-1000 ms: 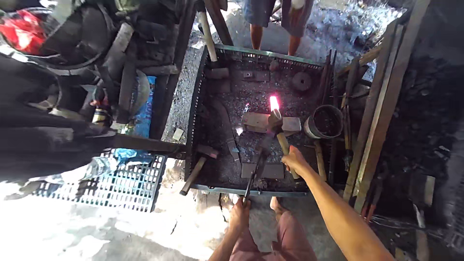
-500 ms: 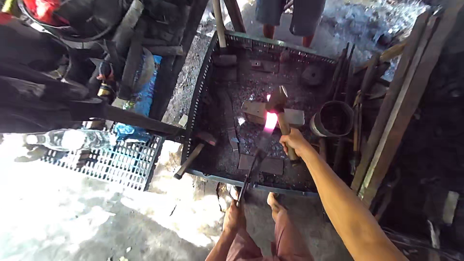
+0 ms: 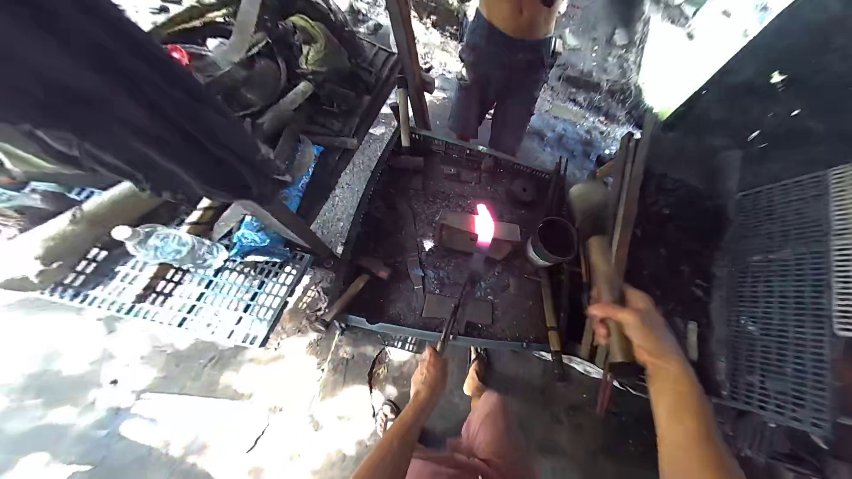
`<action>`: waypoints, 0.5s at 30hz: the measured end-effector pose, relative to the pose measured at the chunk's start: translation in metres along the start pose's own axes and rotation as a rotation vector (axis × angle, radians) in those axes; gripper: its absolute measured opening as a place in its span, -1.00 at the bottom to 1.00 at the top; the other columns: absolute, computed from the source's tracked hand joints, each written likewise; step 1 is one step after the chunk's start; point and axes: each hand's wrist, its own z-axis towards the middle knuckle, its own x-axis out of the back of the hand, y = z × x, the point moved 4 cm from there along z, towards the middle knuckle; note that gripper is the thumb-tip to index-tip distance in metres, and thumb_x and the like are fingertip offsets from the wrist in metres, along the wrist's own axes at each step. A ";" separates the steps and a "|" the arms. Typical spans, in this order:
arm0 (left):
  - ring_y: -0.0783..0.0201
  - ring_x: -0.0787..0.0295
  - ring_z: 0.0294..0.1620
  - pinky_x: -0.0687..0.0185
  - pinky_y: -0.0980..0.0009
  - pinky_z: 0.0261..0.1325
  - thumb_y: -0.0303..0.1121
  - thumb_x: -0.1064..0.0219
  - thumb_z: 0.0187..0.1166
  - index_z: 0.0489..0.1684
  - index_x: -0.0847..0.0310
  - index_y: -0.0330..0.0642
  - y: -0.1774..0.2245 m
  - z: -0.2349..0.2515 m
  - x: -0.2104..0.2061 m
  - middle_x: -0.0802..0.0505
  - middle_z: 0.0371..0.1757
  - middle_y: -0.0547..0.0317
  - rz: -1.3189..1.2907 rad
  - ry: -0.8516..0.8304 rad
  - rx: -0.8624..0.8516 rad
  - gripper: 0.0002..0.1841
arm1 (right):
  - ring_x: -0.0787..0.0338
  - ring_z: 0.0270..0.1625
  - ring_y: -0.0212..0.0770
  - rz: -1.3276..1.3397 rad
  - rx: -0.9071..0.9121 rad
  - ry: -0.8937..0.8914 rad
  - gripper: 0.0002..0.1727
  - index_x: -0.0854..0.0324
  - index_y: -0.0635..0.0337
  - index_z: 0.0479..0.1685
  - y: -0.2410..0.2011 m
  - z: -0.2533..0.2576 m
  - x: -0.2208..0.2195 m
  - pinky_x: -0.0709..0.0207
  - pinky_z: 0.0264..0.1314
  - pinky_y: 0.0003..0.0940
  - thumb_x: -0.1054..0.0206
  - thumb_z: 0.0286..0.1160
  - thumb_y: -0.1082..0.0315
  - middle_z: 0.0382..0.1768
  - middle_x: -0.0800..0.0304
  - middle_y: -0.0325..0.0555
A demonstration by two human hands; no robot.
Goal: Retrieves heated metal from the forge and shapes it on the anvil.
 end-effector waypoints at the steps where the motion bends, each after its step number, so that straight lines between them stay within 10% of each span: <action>1: -0.22 -0.85 0.22 -0.77 -0.20 0.19 -0.06 -0.21 0.73 0.62 -0.30 -0.25 -0.006 0.008 -0.001 -0.82 0.23 -0.26 0.017 -0.006 0.009 -0.40 | -0.65 -0.66 -0.25 0.013 0.123 0.039 -0.51 -0.47 0.26 0.24 -0.029 -0.020 0.009 -0.68 -0.61 -0.30 -0.36 0.22 0.43 -0.50 -0.65 -0.15; 7: -0.14 -0.88 0.20 -0.81 -0.13 0.15 -0.21 -0.23 0.65 0.58 -0.30 -0.21 -0.033 0.037 -0.018 -0.83 0.23 -0.20 0.077 0.011 0.050 -0.45 | -0.63 -0.66 -0.37 -0.195 0.522 0.472 -0.48 -0.38 0.12 0.30 -0.173 -0.043 0.046 -0.70 -0.61 -0.38 -0.46 0.35 0.44 -0.38 -0.62 -0.26; 15: -0.17 -0.90 0.14 -0.81 -0.18 0.09 -0.20 -0.24 0.62 0.59 -0.31 -0.16 -0.035 0.043 -0.036 -0.86 0.18 -0.18 0.023 0.010 0.150 -0.44 | -0.65 -0.63 -0.30 -0.169 0.783 0.386 -0.32 -0.22 0.03 0.53 -0.255 0.032 0.051 -0.75 -0.60 -0.27 -0.46 0.44 0.20 -0.42 -0.53 -0.34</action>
